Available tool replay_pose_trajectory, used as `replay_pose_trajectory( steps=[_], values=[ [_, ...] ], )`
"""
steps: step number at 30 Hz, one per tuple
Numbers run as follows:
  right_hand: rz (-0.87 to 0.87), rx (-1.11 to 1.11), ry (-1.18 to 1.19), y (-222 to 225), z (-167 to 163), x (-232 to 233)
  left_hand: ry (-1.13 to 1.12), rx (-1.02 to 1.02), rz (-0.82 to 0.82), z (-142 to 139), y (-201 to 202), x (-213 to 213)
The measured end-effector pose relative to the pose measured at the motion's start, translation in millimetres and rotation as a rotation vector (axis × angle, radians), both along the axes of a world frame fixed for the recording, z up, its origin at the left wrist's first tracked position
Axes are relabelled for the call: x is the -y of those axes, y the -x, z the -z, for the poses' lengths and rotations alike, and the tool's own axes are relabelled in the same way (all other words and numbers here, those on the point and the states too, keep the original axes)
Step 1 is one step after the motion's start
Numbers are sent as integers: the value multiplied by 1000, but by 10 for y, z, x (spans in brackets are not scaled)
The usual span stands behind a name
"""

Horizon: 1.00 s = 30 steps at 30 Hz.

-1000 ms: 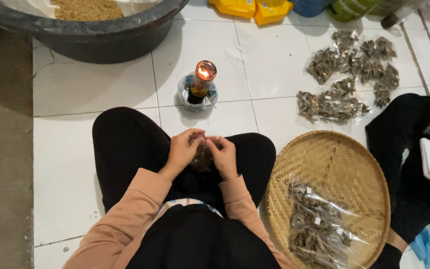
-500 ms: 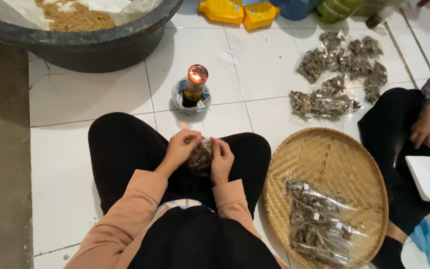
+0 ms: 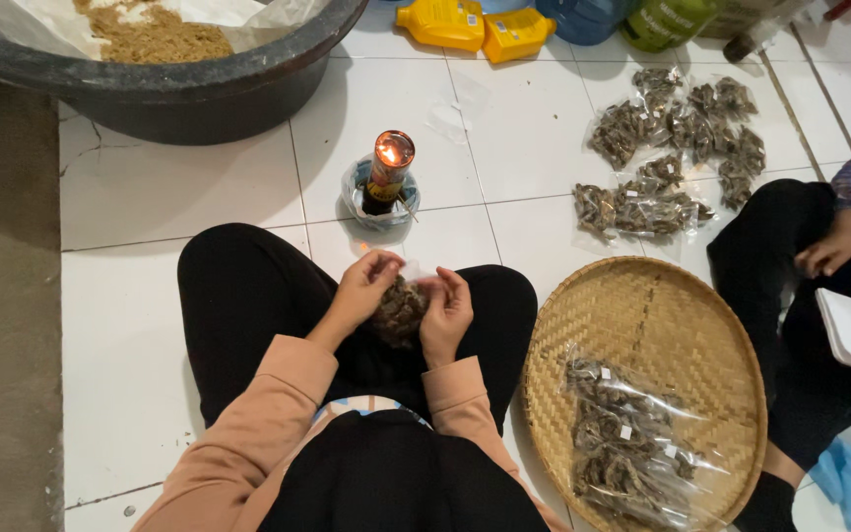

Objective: The person sits on the floor and seals small clear plastic bags filled with dried items by holding each bag's open edge over a lit candle flame to melt it closed. They take bags one at a time from a woven tray, seal each over the flame, and place the sealed bags on the floor.

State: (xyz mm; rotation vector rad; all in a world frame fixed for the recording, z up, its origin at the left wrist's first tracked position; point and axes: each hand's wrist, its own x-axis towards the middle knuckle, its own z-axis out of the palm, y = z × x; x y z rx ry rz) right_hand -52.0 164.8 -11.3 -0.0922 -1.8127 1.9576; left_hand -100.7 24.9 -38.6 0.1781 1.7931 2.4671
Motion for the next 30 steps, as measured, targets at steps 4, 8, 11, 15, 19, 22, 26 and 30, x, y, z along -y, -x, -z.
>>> replay_pose_trajectory(
  steps=[4, 8, 11, 15, 19, 22, 26, 30],
  values=[
    [-23, -9, -59, -27, -50, -119, 52, 19, -170, -38, -67, -13],
    [637, -34, -1389, -112, -377, -699, -4, 36, -246, -75, -97, 28],
    [647, 266, -1639, -261, -536, -922, -11, 72, -255, -69, -112, 69],
    [213, 939, -1084, -443, -683, -993, -71, 50, -244, -51, -114, 39],
    [69, 185, -574, -439, -710, -708, -55, 62, -238, -35, -142, -13],
    [28, 55, -235, -254, -614, -249, -39, 49, -239, -30, -178, -8],
    [182, 34, -459, -191, -641, -162, -63, 70, -234, -87, -228, 16],
    [-7, 29, -357, -146, -667, -320, -62, 38, -173, -263, -233, 58]
  ],
)
